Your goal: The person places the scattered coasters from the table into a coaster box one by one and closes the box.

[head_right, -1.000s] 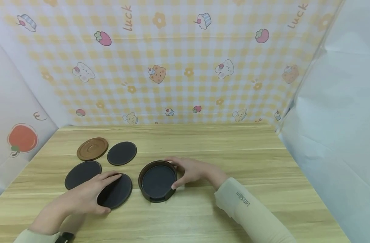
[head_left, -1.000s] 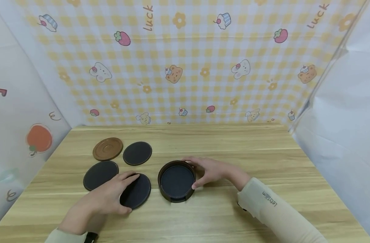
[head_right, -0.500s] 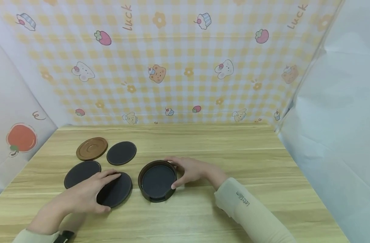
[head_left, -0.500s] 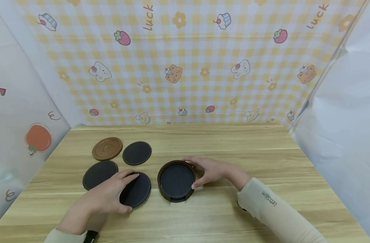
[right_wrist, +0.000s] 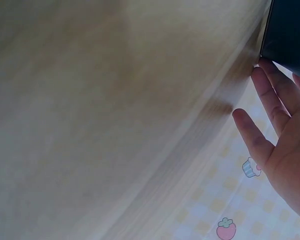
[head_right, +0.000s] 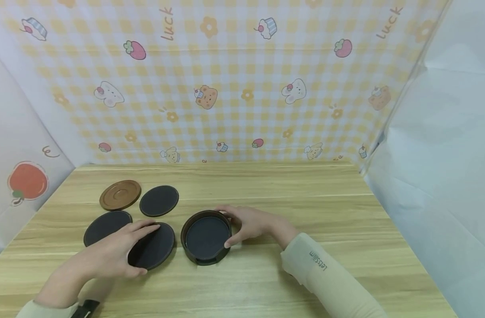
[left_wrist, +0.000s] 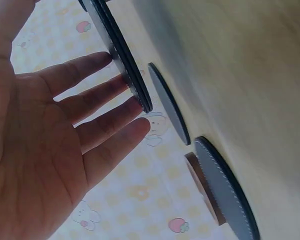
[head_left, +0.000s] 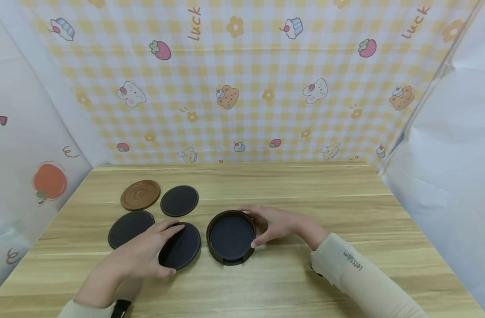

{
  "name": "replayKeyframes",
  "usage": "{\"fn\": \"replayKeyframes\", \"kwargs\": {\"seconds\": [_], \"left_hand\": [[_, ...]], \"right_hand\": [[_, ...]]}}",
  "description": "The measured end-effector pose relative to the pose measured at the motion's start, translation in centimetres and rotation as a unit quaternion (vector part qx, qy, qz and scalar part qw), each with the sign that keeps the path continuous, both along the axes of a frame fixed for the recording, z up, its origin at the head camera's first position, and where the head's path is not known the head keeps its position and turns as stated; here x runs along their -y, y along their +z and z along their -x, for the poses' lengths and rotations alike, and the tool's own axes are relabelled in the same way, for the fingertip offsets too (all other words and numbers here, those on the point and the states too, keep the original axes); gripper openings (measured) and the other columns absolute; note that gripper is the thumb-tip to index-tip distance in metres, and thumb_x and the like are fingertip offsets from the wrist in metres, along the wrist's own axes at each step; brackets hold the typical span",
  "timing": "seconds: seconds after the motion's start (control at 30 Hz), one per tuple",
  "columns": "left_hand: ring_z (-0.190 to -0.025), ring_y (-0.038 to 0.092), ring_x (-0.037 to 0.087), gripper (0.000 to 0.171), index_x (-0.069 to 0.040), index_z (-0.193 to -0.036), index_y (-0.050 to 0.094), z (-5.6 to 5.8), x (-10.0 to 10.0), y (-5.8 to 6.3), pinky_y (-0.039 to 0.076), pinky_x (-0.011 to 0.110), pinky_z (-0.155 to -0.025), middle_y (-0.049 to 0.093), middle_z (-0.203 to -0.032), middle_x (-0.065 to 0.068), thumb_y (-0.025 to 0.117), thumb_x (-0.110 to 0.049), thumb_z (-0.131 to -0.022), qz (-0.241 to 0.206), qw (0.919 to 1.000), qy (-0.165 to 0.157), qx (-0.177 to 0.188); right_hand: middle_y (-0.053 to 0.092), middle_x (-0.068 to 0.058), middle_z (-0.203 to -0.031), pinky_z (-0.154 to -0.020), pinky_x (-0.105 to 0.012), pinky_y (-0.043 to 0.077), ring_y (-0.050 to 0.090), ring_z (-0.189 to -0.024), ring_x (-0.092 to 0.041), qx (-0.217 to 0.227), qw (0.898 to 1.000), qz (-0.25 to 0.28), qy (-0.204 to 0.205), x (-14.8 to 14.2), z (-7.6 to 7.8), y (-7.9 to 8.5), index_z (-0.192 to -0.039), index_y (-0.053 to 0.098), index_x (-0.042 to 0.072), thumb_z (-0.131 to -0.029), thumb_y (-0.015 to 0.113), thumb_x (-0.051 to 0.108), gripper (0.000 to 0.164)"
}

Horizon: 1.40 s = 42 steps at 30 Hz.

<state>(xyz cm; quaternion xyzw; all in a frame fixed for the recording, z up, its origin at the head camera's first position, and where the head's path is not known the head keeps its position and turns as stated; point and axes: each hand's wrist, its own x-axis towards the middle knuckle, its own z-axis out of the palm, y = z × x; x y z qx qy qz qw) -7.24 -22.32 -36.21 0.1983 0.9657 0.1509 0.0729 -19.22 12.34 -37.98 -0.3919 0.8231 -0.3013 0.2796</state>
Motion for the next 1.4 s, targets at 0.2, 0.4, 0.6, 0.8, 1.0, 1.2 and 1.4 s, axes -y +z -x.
{"fn": "replayKeyframes", "kwargs": {"seconds": [0.2,0.4,0.6,0.8,1.0,1.2,1.4], "left_hand": [[-0.13,0.051,0.039,0.096,-0.005,-0.144,0.05,-0.1,-0.5,0.4,0.05,0.052,-0.096,0.046,-0.148,0.017,0.09,-0.039,-0.064,0.001,0.9998,-0.01,-0.015],[-0.13,0.051,0.039,0.094,-0.006,-0.143,0.05,-0.1,-1.0,0.8,0.049,0.054,-0.098,0.046,-0.148,0.018,0.088,-0.038,-0.064,-0.001,0.9994,-0.012,-0.032],[-0.131,0.051,0.039,0.092,-0.005,-0.144,0.05,0.1,-1.7,1.1,0.049,0.054,-0.098,0.045,-0.148,0.02,0.087,-0.038,-0.066,-0.002,0.9994,-0.015,-0.03],[-0.132,0.05,0.04,0.092,-0.006,-0.145,0.048,0.5,-2.5,1.0,0.049,0.051,-0.098,0.044,-0.15,0.016,0.086,-0.037,-0.067,-0.009,0.9994,-0.024,-0.022],[-0.133,0.049,0.038,0.09,-0.007,-0.145,0.048,1.0,-3.2,1.2,0.049,0.05,-0.098,0.042,-0.151,0.013,0.084,-0.036,-0.068,-0.018,0.9993,-0.032,-0.01],[-0.134,0.048,0.042,0.09,-0.007,-0.146,0.048,1.5,-3.9,1.2,0.049,0.053,-0.098,0.042,-0.151,0.015,0.084,-0.037,-0.069,-0.021,0.999,-0.038,-0.003],[-0.135,0.048,0.037,0.09,-0.007,-0.146,0.047,2.0,-4.7,1.1,0.048,0.052,-0.1,0.042,-0.151,0.014,0.084,-0.038,-0.07,-0.03,0.9982,-0.052,-0.006]], "right_hand": [[0.04,-0.006,-0.157,-0.121,-0.047,0.026,0.037,-0.147,-0.022,0.001,1.0,0.004,0.003,0.0,0.0,-0.2,-0.157,0.027,0.023,-0.081,0.083,0.037,0.096],[0.04,-0.006,-0.157,-0.121,-0.046,0.027,0.037,-0.147,-0.022,0.0,1.0,0.004,0.004,0.0,0.1,-0.2,-0.157,0.027,0.023,-0.081,0.083,0.038,0.096],[0.041,-0.006,-0.157,-0.121,-0.045,0.027,0.037,-0.146,-0.021,0.004,1.0,0.007,0.003,-0.1,0.1,-0.3,-0.157,0.027,0.023,-0.081,0.083,0.037,0.096],[0.04,-0.006,-0.157,-0.121,-0.045,0.028,0.037,-0.147,-0.021,0.002,1.0,0.003,0.005,-0.1,0.2,-0.3,-0.158,0.026,0.024,-0.081,0.083,0.038,0.096],[0.04,-0.005,-0.157,-0.121,-0.045,0.028,0.037,-0.147,-0.02,0.001,1.0,0.001,0.006,-0.1,0.2,-0.3,-0.158,0.026,0.024,-0.081,0.083,0.038,0.097],[0.04,-0.004,-0.157,-0.121,-0.044,0.027,0.036,-0.147,-0.019,0.002,1.0,0.001,0.007,-0.1,0.3,-0.4,-0.158,0.026,0.024,-0.081,0.083,0.038,0.096],[0.039,-0.004,-0.158,-0.121,-0.045,0.027,0.036,-0.147,-0.019,0.003,1.0,0.001,0.01,-0.1,0.4,-0.5,-0.158,0.025,0.022,-0.082,0.082,0.039,0.096]]}}
